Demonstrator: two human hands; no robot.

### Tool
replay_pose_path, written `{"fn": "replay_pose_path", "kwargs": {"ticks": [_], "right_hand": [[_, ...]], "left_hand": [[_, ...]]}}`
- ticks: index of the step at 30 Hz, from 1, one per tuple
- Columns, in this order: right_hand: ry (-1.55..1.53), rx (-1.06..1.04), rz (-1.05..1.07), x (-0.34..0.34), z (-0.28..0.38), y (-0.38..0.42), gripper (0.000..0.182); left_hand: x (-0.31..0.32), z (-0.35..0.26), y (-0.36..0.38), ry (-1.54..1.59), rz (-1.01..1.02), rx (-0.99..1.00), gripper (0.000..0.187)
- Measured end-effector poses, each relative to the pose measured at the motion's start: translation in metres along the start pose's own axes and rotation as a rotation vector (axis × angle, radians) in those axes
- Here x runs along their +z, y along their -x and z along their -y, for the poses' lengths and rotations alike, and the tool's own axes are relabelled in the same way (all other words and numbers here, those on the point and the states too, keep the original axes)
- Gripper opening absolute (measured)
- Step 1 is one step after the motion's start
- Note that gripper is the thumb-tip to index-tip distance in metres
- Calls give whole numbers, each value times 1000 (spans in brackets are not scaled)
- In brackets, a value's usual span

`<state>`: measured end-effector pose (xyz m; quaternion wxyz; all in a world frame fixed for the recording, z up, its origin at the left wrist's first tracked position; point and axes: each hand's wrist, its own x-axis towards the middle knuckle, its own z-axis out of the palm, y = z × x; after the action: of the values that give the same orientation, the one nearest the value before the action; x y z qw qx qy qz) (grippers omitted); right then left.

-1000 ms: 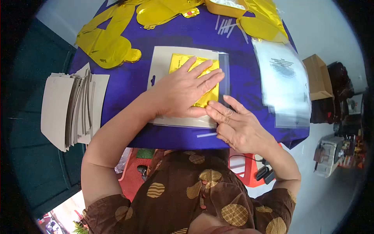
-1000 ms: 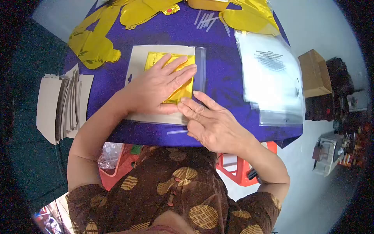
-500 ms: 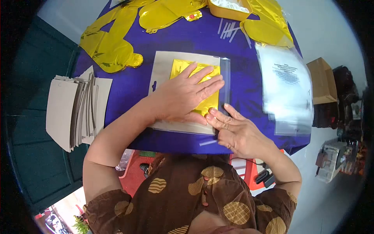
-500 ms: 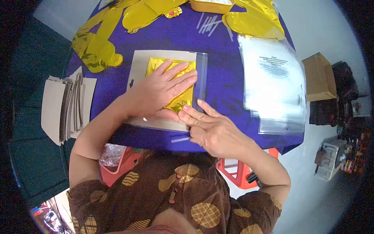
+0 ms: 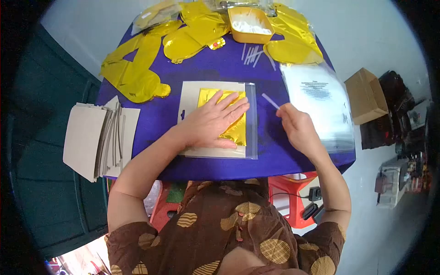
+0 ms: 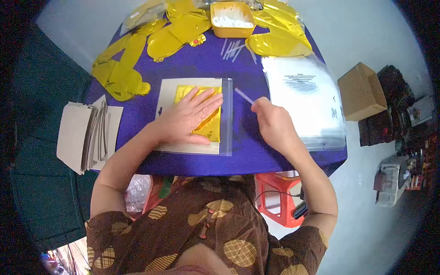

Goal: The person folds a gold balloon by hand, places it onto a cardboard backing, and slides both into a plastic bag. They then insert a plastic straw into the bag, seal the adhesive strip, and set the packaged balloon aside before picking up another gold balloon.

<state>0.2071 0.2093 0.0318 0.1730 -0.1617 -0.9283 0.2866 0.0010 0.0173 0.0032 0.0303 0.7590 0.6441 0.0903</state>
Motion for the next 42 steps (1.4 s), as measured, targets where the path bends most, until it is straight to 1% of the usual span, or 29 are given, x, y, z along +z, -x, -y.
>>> {"fn": "replay_pose_path", "kwargs": {"ticks": [2,5,8,11,14,26,29,38,42], "right_hand": [[149,-183,-89,10,-5,-9,9],[357,-132,3,11,-1,-23,9],[441,-176,10,15,-7,-33,10],[491,-254,-1,16,-10,-40,6],[492,-312,-4,19,-15,-46,6],[493,-337,33,24,-18,-53,5],[460,-367,33,23,-19,-54,6],[416,-359,71,14,-22,-58,7],[347,-377,57,16,-24,-64,7]], "left_hand": [[0,0,1,17,-17,-11,104],[-1,-2,1,23,-27,-18,103],[-2,-3,2,3,-27,-29,101],[1,-3,3,-26,-23,-23,100],[1,-3,4,-35,-22,-19,98],[0,-4,5,-59,-30,-26,98],[-2,-5,5,-51,-39,-32,97],[-5,-6,6,-40,-27,-23,94],[-5,-6,6,-33,-36,-16,93]]}}
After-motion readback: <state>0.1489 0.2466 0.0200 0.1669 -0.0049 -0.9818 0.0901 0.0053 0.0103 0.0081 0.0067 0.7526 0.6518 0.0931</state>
